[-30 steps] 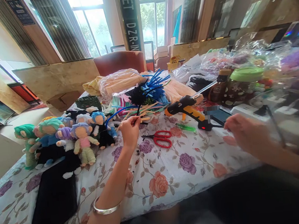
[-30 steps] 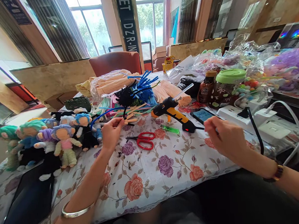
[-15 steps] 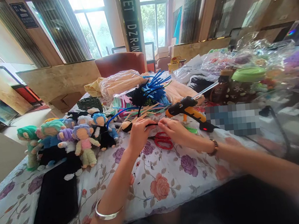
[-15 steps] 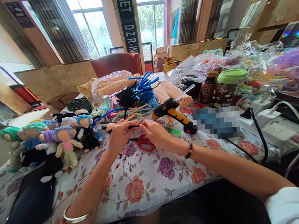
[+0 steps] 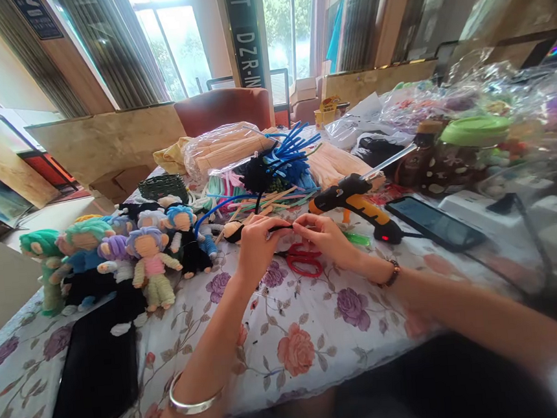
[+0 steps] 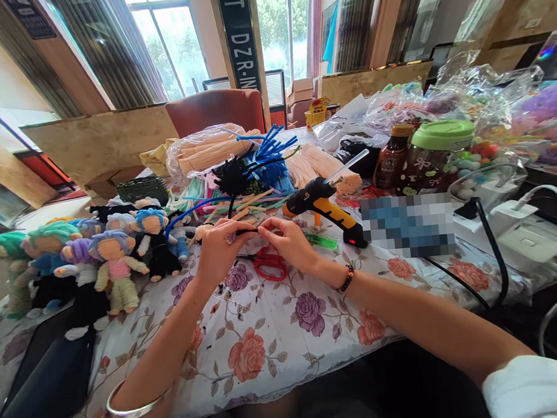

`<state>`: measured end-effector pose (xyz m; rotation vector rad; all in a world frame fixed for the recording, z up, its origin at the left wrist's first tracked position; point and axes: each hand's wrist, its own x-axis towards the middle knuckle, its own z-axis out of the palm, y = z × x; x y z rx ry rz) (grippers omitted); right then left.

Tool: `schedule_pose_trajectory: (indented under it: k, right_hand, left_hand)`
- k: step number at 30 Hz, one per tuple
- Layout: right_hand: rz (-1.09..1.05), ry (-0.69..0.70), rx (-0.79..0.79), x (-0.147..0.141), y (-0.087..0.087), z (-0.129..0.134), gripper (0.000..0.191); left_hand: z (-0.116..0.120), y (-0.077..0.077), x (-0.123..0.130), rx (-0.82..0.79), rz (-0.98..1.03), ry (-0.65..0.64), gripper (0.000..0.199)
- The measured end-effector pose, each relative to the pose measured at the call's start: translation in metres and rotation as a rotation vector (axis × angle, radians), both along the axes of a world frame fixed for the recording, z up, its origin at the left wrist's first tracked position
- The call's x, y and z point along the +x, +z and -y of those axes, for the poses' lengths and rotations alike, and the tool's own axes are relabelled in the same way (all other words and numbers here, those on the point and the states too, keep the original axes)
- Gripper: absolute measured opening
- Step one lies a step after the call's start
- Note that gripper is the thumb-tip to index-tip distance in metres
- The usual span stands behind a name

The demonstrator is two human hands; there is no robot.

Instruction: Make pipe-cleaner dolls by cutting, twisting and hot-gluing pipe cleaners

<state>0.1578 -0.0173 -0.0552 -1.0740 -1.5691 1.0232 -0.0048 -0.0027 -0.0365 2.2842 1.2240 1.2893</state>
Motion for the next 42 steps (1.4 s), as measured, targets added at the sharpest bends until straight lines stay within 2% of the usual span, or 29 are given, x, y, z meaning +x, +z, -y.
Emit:
schedule_pose_trajectory:
  k: [3,6,13,18,23,27,32,37,42]
  right_hand:
    - [-0.082,0.008,-0.033,-0.001,0.004,0.001,0.033]
    - [-0.178,0.001,-0.054,-0.001,0.004,0.001,0.035]
    - [-0.294,0.028,0.024,-0.002,-0.002,0.000,0.030]
    - [-0.318,0.034,0.012,-0.005,0.001,0.004,0.028]
    - [-0.273,-0.048,-0.007,-0.005,0.004,0.004,0.030]
    - [-0.247,-0.063,-0.003,-0.004,0.003,0.002,0.030]
    - [-0.203,-0.088,-0.014,-0.003,0.003,0.003,0.028]
    - [-0.066,-0.104,0.158,-0.004,0.001,0.002,0.017]
    - [-0.098,-0.147,0.244,-0.005,-0.002,0.000,0.013]
  left_hand:
    - [-0.001,0.002,-0.001,-0.051,0.083,0.069,0.009]
    - [-0.004,0.000,-0.004,-0.197,0.219,0.114,0.015]
    - [-0.010,-0.008,-0.005,-0.494,0.649,-0.078,0.035]
    - [-0.010,-0.007,-0.003,-0.582,0.791,-0.084,0.037]
    - [-0.013,-0.005,-0.005,-0.738,0.980,-0.103,0.030]
    - [-0.012,0.000,-0.004,-0.826,1.060,-0.096,0.022]
    - [-0.011,0.003,-0.005,-0.858,1.088,-0.123,0.025]
    - [-0.011,0.001,-0.008,-0.953,1.184,-0.172,0.031]
    - [-0.009,0.003,-0.007,-1.012,1.260,-0.196,0.032]
